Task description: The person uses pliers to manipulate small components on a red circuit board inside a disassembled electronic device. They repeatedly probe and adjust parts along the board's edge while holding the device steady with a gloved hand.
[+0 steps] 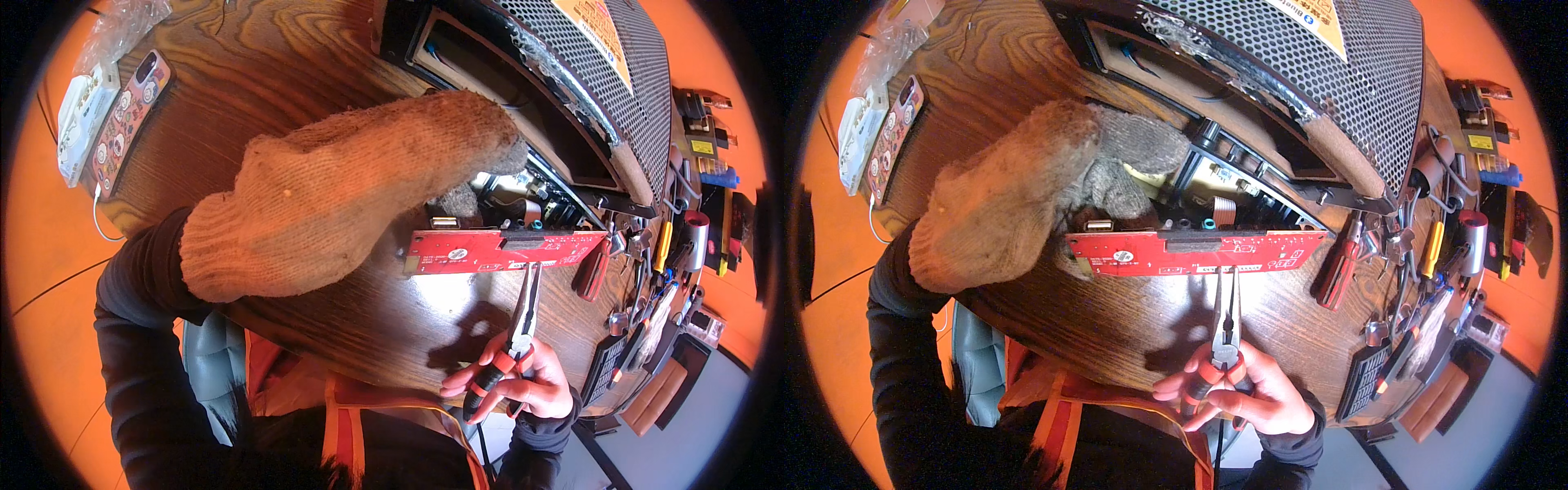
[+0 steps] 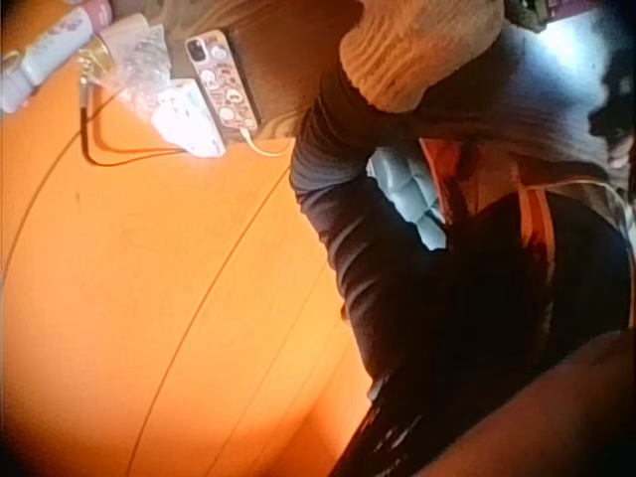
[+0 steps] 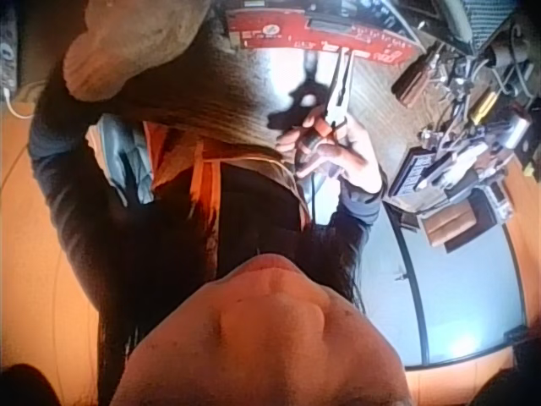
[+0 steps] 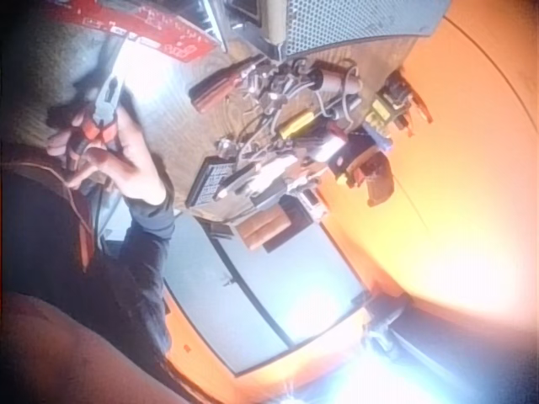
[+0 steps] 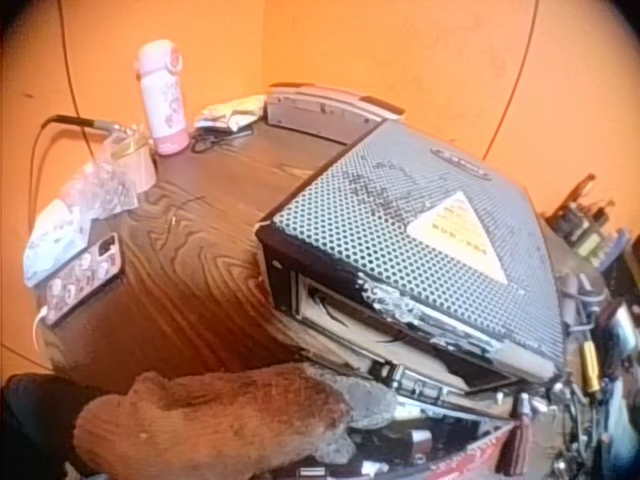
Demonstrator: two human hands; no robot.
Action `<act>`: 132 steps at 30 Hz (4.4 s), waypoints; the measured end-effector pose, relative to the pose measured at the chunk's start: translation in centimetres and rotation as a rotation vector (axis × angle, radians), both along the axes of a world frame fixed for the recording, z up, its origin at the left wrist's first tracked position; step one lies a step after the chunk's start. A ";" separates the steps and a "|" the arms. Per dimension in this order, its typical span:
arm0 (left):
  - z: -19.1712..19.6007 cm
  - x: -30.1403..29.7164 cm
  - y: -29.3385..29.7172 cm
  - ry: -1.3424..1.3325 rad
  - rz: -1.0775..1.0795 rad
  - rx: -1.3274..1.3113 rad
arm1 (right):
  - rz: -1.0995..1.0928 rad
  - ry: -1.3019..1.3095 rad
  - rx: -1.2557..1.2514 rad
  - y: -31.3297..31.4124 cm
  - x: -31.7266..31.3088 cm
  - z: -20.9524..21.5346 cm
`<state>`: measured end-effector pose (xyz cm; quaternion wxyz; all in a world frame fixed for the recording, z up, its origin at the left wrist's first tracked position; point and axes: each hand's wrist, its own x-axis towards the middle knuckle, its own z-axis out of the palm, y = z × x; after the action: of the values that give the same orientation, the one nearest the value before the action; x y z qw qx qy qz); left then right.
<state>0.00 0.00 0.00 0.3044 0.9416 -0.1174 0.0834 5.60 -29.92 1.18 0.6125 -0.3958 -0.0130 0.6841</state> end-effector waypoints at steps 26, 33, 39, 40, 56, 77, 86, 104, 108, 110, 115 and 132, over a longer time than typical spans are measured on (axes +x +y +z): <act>1.4 2.2 -2.6 0.600 0.215 -1.300 | 0.014 -0.014 -0.078 1.0 0.0 0.7; 1.9 2.4 -2.5 0.665 0.284 -1.225 | 0.030 -0.032 -0.060 1.0 0.1 0.9; 2.3 2.2 -2.2 0.695 0.285 -1.223 | 0.039 -0.038 -0.054 0.9 0.1 0.9; 2.6 2.2 -2.0 0.724 0.295 -1.185 | 0.037 -0.022 -0.046 0.9 0.2 0.9; 2.6 1.7 -2.5 0.697 0.402 -1.189 | 0.057 -0.160 0.104 -0.2 -0.1 -0.1; 2.2 1.6 -2.6 0.608 0.315 -0.987 | -0.146 0.002 0.123 -0.5 0.0 0.2; 0.7 1.2 -3.1 0.246 0.030 -0.506 | -0.208 -0.137 0.058 -0.2 -0.6 0.2; 0.6 1.4 -4.3 0.093 -0.007 0.233 | -0.229 -0.136 -0.153 0.6 -0.6 1.3; 0.4 1.4 -4.3 0.084 -0.020 0.190 | -0.249 -0.116 -0.158 0.4 -0.7 1.4; 0.3 1.4 -4.3 0.069 -0.008 0.209 | -0.218 -0.123 -0.055 0.1 -0.7 0.9; 0.7 1.2 -3.9 0.067 -0.026 0.243 | -0.177 -0.195 -0.006 -1.1 -0.4 0.5; 0.7 1.2 -3.4 0.020 -0.071 0.217 | -0.136 -0.369 -0.124 -1.8 -0.2 1.1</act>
<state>1.21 -3.43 0.69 0.2046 0.9650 -0.1561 0.0499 5.39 -31.67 2.28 0.6189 -0.5513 -0.0559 0.5568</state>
